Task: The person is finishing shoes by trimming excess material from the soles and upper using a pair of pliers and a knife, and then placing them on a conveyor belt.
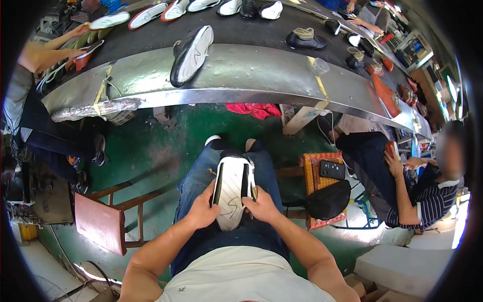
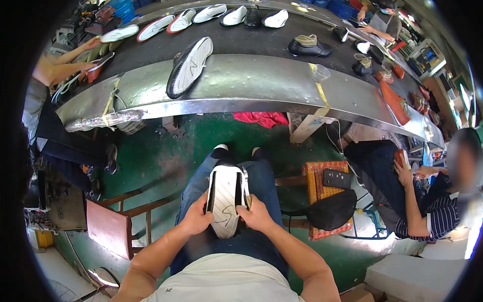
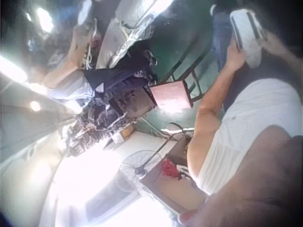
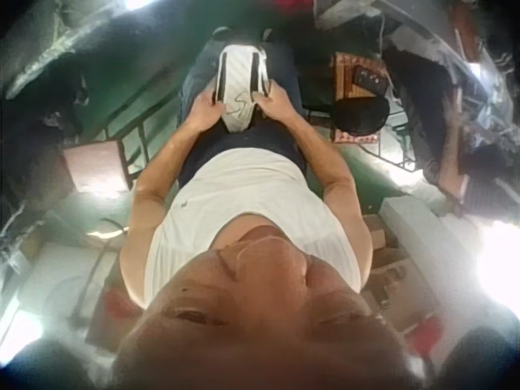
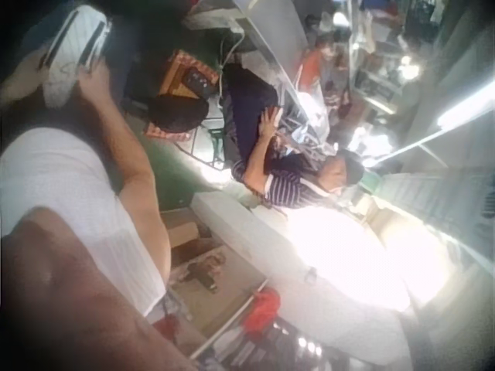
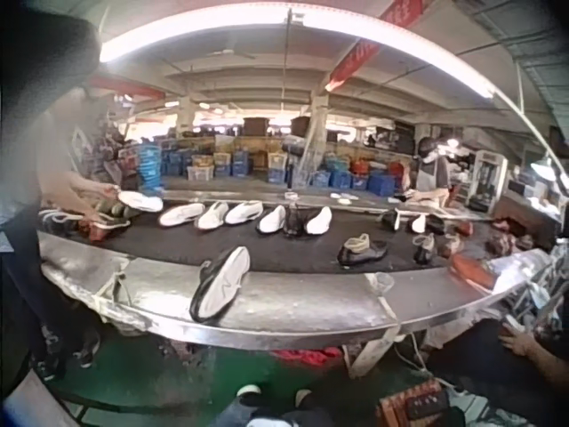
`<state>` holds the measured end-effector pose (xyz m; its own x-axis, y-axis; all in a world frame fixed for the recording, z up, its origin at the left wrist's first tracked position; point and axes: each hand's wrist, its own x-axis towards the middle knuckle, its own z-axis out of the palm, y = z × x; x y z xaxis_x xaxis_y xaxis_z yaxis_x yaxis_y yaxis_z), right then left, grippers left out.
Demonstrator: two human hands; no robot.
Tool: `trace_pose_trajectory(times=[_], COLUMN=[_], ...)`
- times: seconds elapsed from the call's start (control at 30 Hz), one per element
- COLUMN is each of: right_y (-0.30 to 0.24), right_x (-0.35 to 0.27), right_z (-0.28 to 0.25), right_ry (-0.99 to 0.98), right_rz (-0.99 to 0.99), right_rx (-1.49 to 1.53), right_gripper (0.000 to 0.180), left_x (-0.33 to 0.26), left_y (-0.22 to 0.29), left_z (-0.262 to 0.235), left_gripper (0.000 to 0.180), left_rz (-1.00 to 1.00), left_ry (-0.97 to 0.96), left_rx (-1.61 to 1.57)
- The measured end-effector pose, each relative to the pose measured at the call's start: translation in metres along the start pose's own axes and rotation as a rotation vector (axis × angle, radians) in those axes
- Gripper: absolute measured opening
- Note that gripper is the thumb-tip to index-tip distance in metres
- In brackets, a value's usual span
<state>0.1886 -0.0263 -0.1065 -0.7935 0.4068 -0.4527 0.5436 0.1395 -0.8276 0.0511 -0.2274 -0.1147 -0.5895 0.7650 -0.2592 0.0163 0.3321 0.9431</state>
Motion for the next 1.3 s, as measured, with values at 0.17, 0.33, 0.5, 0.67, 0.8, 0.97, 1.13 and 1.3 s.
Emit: trace_pose_trajectory(times=[0.17, 0.33, 0.5, 0.67, 0.8, 0.97, 1.13, 1.3], right_y=[0.024, 0.001, 0.013, -0.031, -0.011, 0.012, -0.006, 0.044], right_x=[-0.011, -0.08, -0.086, -0.066, -0.058, -0.053, -0.033, -0.025], right_z=[-0.049, -0.1, -0.105, -0.098, -0.073, -0.073, -0.08, -0.079], right_ry=[-0.127, 0.061, -0.114, -0.226, -0.257, -0.233, 0.028, 0.11], right_rz=[0.114, 0.199, -0.404, -0.294, -0.261, -0.276, -0.331, -0.355], right_rx=[0.012, -0.092, -0.54, -0.875, -0.823, -0.617, -0.802, -0.623], right_gripper=[0.028, 0.036, 0.049, 0.051, 0.033, 0.032, 0.029, 0.018], left_x=[0.03, 0.037, 0.03, 0.029, 0.041, 0.051, 0.048, 0.056], left_y=[0.04, 0.053, 0.007, 0.007, 0.014, -0.014, -0.001, 0.004], left_z=[0.014, 0.044, 0.061, 0.063, 0.091, 0.086, 0.081, 0.073], left_gripper=[0.093, 0.09, 0.095, 0.077, 0.064, 0.056, 0.045, 0.052], left_rz=[-0.181, -0.18, -0.08, -0.258, -0.442, -0.227, 0.064, 0.413], left_ry=[-0.304, -0.376, -0.372, -0.446, 0.078, 0.264, 0.183, 0.078], left_rx=[0.005, 0.145, 0.007, -0.568, -0.532, 0.09, 0.268, 0.535])
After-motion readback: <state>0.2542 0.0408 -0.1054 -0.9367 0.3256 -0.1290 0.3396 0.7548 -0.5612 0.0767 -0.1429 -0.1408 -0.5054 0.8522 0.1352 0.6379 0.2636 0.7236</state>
